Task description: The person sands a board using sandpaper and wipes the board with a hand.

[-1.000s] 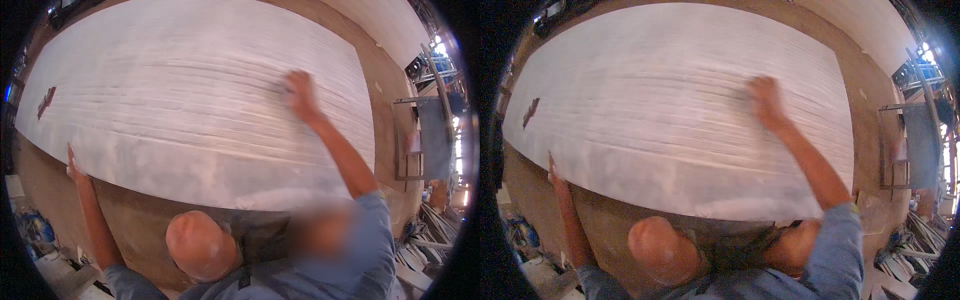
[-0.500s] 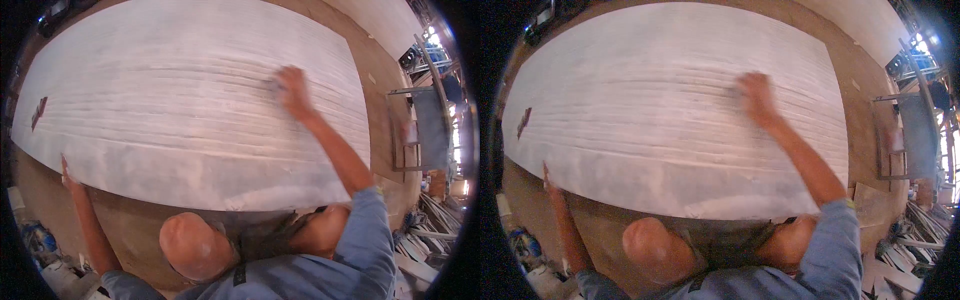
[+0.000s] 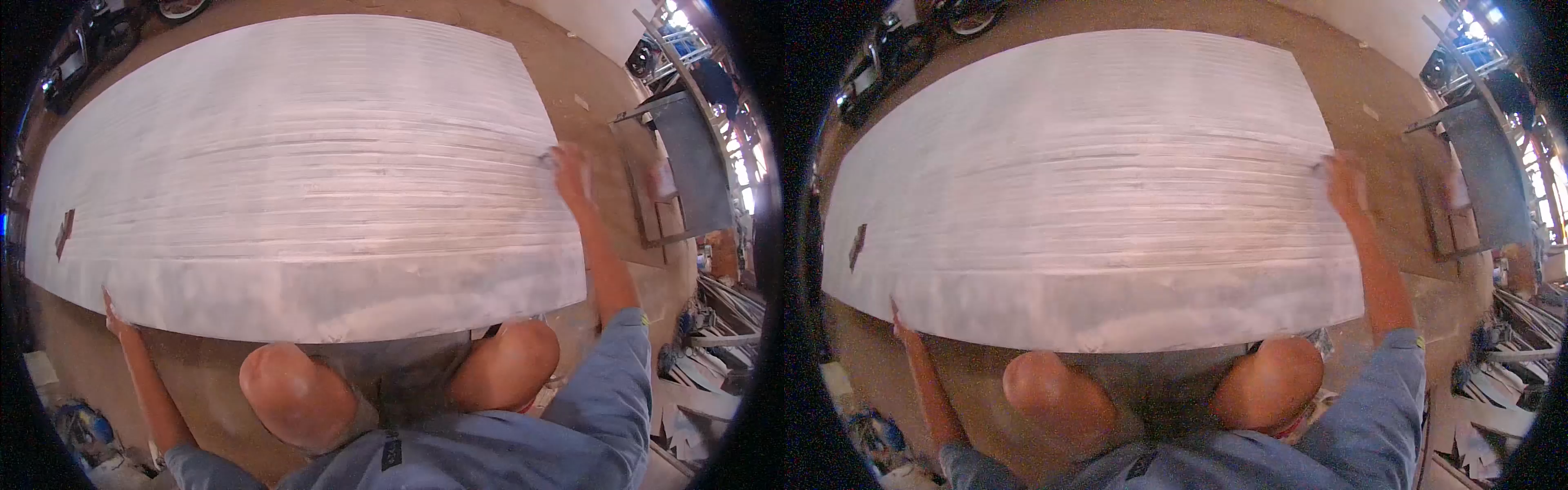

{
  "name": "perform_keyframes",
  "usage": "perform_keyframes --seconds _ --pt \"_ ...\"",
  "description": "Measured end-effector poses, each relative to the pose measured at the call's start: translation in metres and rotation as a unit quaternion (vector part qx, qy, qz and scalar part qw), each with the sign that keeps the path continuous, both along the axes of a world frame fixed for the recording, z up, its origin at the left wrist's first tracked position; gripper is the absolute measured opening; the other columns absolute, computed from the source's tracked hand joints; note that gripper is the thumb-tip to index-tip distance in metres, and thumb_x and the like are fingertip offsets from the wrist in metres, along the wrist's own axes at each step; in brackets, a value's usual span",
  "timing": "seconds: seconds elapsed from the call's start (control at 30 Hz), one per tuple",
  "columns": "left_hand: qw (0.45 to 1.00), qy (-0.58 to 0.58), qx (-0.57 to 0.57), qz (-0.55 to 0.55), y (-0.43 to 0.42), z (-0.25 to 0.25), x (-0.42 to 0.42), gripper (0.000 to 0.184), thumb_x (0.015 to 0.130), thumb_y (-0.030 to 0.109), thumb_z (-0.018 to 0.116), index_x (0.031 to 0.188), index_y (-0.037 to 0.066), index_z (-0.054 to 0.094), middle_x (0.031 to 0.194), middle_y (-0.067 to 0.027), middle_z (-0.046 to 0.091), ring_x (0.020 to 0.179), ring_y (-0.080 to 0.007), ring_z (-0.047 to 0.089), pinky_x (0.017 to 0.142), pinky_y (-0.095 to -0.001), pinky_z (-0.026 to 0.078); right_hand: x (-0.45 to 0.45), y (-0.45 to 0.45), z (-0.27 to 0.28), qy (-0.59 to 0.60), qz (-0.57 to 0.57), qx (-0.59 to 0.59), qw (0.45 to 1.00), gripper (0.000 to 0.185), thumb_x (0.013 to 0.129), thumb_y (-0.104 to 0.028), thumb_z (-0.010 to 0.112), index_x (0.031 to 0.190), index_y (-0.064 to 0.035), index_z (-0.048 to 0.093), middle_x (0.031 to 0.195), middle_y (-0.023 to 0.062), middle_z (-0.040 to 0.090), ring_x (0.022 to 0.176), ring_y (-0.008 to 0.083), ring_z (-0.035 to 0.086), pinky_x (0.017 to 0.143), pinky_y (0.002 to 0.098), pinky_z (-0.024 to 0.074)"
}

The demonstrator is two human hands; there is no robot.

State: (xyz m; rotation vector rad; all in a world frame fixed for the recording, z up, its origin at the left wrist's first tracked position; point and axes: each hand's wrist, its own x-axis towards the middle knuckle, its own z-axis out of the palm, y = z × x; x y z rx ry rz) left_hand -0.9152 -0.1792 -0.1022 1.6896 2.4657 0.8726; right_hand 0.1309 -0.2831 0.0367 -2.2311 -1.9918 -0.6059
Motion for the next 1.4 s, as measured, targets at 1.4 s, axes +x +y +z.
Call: perform_keyframes --seconds 1.4 --pt "0.958 -0.284 0.018 0.020 -0.001 0.000 -0.005 0.061 0.096 0.035 0.039 0.148 0.008 0.019 0.144 -0.0132 0.036 0.122 -0.0266 0.045 0.101 -0.0424 0.040 -0.023 0.053 -0.021 0.119 0.103 0.002 0.987 0.026 0.080 -0.018 0.063 0.104 -0.0079 0.065 0.112 0.0132 0.061 0.112 0.0330 0.050 0.101 0.0465 0.0321"
